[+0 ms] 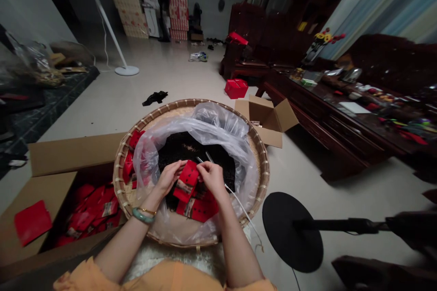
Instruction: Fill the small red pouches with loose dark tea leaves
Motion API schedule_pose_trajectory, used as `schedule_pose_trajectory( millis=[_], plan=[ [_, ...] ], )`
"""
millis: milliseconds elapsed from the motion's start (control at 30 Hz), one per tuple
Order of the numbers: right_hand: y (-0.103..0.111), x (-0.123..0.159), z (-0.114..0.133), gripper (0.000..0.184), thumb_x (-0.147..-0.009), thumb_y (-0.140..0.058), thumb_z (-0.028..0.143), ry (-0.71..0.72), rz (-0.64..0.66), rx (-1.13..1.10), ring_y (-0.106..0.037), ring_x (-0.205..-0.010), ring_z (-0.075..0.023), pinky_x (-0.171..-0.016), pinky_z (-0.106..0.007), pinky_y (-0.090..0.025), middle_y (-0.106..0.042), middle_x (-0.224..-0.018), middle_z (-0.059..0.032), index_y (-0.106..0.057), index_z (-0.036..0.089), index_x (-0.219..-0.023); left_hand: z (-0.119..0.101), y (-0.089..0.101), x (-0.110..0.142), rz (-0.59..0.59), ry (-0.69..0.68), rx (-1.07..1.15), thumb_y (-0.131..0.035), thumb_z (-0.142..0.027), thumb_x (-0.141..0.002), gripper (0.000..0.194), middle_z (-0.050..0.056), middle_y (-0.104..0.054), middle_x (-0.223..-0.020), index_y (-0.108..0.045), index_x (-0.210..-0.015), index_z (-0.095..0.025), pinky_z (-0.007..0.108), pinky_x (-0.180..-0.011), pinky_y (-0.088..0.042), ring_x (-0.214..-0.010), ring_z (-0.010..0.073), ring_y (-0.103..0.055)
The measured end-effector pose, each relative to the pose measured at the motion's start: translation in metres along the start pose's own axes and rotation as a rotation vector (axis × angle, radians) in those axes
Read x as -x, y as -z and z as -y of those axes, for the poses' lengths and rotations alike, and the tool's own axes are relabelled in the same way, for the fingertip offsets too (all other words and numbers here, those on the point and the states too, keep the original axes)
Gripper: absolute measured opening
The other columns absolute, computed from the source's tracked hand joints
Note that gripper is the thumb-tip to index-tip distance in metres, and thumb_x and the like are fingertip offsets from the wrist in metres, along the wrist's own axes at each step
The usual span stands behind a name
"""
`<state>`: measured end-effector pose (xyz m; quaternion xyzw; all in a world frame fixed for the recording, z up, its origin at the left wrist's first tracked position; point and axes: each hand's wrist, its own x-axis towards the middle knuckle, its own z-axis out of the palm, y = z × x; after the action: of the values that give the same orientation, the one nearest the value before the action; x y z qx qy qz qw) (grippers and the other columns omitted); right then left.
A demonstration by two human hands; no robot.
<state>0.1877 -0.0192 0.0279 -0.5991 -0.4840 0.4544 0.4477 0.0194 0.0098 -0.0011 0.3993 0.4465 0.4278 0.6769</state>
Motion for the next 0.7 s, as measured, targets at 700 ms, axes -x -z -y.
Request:
schedule_pose_trajectory(
  millis=[700],
  plan=[
    [0.015,-0.007,-0.003,0.039,-0.067,-0.068,0.042,-0.048,0.044,-0.315,-0.065,-0.071,-0.0163,-0.064,-0.029,-0.052,-0.069,-0.082,-0.0060,-0.064,0.016,-0.096,0.001,0.008,0.026,0.468,-0.140,-1.358,-0.061,-0.019,-0.067,0.007,-0.002,-0.057,-0.057,-0.058,-0.061,-0.018,0.023,-0.051,-0.027,-0.055,0.0122,-0.050]
  ],
)
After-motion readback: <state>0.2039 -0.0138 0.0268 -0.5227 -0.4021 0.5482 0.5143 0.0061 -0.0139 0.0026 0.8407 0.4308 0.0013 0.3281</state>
